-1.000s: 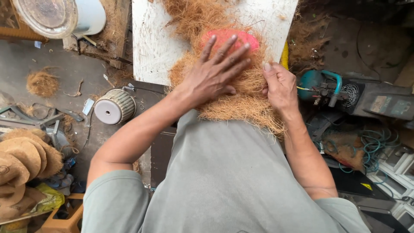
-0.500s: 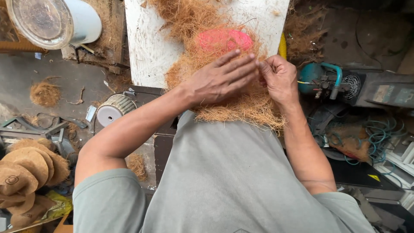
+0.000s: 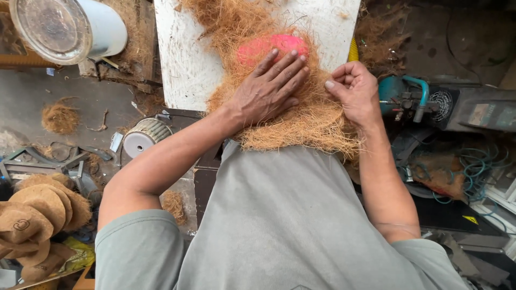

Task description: The person arranges and presses coconut fiber around a pink plastic mold to form a hat shape. They then use a spray gun to apply a liquid to the fiber and a hair dryer to dry it, repeating the process to build up the hat structure.

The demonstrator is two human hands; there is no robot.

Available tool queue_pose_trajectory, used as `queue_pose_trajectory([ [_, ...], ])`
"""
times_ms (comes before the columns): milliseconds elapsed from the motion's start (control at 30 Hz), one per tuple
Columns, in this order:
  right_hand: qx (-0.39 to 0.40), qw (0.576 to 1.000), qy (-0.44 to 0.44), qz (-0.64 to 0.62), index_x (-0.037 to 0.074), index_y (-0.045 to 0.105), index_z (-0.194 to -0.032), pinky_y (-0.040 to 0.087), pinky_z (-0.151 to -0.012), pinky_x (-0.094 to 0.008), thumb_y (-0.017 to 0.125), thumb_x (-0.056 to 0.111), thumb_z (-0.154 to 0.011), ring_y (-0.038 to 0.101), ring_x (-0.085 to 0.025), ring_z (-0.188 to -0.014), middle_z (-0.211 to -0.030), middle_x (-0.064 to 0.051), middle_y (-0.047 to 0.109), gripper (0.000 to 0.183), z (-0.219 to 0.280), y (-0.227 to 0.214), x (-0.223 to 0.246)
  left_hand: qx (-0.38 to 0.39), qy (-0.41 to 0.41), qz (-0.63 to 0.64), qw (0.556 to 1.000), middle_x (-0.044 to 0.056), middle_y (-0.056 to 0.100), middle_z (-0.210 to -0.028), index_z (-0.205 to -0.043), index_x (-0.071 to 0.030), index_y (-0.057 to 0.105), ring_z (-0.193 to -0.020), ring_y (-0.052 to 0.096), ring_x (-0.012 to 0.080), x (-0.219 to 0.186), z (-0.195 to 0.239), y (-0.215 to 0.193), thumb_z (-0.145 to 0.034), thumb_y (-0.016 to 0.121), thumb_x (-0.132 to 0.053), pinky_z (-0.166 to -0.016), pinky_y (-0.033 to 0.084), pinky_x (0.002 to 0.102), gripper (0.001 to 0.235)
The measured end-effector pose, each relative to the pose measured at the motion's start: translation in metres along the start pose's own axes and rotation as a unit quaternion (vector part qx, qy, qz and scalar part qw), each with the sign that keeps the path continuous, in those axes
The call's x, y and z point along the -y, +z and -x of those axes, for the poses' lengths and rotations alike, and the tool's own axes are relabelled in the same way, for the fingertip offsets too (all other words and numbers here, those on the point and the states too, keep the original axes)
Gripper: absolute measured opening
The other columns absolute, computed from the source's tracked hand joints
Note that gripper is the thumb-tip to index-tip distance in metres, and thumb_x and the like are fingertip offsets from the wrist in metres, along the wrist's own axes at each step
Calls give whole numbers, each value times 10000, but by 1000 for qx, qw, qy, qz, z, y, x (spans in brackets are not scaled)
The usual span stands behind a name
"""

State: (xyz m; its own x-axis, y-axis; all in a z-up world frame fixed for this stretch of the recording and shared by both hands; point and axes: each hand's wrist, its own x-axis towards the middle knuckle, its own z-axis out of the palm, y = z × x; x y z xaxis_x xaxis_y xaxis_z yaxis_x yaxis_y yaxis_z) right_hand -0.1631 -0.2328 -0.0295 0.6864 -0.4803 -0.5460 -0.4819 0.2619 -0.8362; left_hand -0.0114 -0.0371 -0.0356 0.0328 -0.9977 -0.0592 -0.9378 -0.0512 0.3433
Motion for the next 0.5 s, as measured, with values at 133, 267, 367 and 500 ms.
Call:
queue_pose_trajectory([
  [133,-7,973,-119,196,84,595,-1003,574,-695,-222,731,11,-926,624,-107,-776,-886,-34,658,173,-1,-5,1,-51,9,-11,999,207,272,-1621,-1583,-24,286,-1500,196,358,-1,0,0,-1139,403,-496,-1209,44,526,659],
  [267,-36,866,-369,336,-27,547,-1169,573,-713,-343,621,230,-1053,612,-261,-905,-1113,-185,590,292,11,1,27,-7,-8,21,1000,185,216,-1647,-1595,-57,187,-1520,150,348,-2,-4,-4,-1114,396,-515,-1216,9,525,696],
  [367,108,857,-392,317,123,376,-1532,272,-1278,-487,729,132,-994,320,-341,-1493,-1584,-147,345,644,12,10,32,-116,7,133,984,217,467,-1519,-1459,2,465,-1479,282,315,-2,-11,-20,-1097,354,-470,-1218,3,494,605],
  [500,203,847,-286,399,267,93,-1613,104,-1263,-566,531,406,-1066,34,-388,-1553,-1686,-71,62,714,0,12,12,-217,-26,142,966,151,562,-1456,-1389,-53,544,-1444,383,297,9,6,-27,-1073,540,-316,-1237,25,477,411],
])
